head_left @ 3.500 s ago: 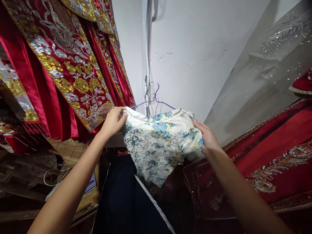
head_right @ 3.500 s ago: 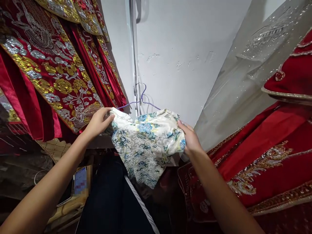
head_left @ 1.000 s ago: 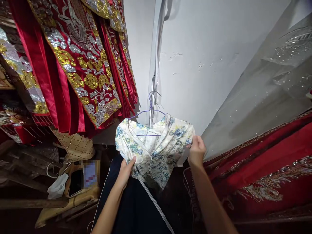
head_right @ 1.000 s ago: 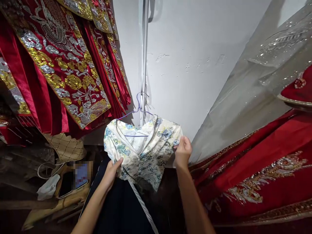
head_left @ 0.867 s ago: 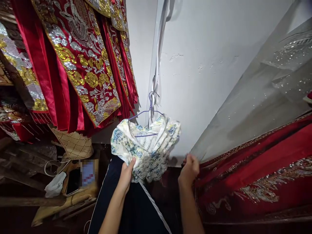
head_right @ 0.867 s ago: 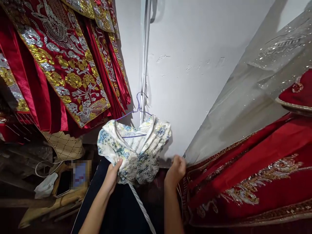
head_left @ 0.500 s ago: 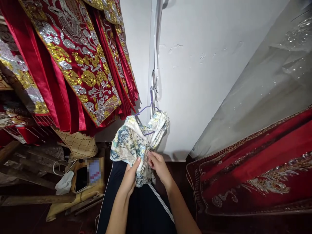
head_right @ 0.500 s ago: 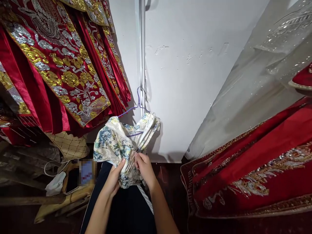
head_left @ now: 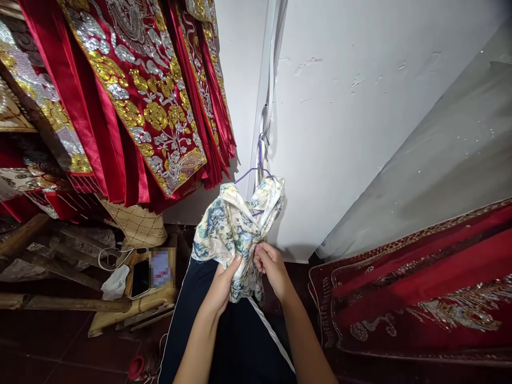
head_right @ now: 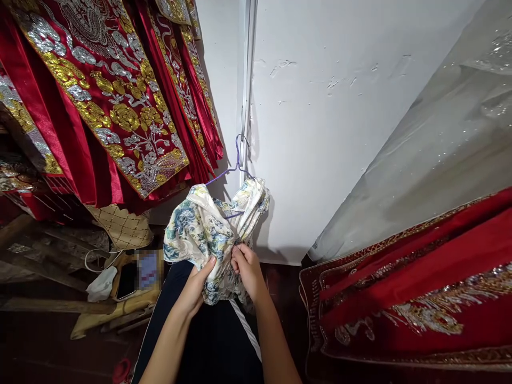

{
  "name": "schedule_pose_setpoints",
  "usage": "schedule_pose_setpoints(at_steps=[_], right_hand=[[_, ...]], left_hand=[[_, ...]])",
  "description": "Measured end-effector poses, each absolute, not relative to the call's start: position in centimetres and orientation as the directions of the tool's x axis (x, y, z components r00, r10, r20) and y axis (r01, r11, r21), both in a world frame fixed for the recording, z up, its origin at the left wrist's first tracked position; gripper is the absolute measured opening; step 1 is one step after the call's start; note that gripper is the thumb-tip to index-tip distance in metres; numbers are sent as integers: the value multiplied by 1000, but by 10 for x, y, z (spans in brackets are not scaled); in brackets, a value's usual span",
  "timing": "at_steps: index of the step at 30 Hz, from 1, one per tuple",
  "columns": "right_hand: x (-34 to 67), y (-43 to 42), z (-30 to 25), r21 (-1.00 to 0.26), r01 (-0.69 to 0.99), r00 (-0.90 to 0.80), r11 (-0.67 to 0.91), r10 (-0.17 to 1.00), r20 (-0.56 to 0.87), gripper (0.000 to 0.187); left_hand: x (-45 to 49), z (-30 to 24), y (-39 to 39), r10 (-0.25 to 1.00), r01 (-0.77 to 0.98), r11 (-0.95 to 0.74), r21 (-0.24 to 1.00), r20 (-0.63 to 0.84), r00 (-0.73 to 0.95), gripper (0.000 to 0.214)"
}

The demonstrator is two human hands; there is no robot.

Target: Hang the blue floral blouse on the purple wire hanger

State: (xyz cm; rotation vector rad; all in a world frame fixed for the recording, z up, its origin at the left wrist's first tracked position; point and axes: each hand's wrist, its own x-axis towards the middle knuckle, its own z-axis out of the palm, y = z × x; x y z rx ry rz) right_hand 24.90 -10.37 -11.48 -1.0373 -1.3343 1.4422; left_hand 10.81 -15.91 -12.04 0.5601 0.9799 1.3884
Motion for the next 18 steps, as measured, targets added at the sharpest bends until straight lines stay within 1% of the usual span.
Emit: schedule_pose_setpoints(at_steps=[1,2,3,4,5,6,7,8,9,11,13,14,15,18], right_hand=[[252,-103,-115,-996,-77,-244,-34,970,-14,39],[255,-103,-115,-995,-90,-233,-42,972,-20,39],[257,-103,-116,-993,-102,-224,-51,974,-27,40],[259,-103,-116,-992,-112,-224,-60,974,-33,41],[260,-103,-117,-991,-118,-229,-66,973,-37,43],[260,-103,-118,-991,-118,-237,-70,971,-40,44],[259,-104,-118,-991,-116,-241,-71,970,-41,45],[257,-104,-118,-991,-111,-245,-73,968,-44,46],[254,-105,-118,-992,-101,-250,-75,967,-48,46],[246,-107,-117,-995,-70,-276,-70,960,-48,44],[240,-110,-117,-998,-32,-326,-51,945,-38,41],[238,-111,-117,-999,-18,-348,-43,937,-34,40],[237,-113,-116,-999,-10,-365,-38,930,-32,38],[241,-112,-109,-999,-20,-347,-27,938,-18,35]], left_hand=[[107,-122,-159,960,-524,130,842,-239,-146,57],[104,-125,-159,948,-482,88,872,-222,-229,55],[101,-128,-159,919,-413,22,910,-180,-350,53],[98,-132,-159,864,-311,-55,949,-110,-491,52],[95,-137,-160,781,-177,-124,976,-14,-624,51],[93,-140,-160,683,-27,-168,985,97,-724,51],[92,-144,-161,599,116,-186,976,206,-774,50],[92,-146,-162,555,234,-193,953,303,-774,47],[94,-147,-161,566,321,-204,925,379,-732,43],[102,-146,-158,709,394,-263,881,454,-540,32],[111,-143,-151,858,368,-297,881,415,-302,18],[115,-141,-147,900,353,-285,891,376,-220,11],[118,-139,-142,925,348,-267,899,341,-170,7],[123,-134,-133,940,360,-253,898,317,-130,18]])
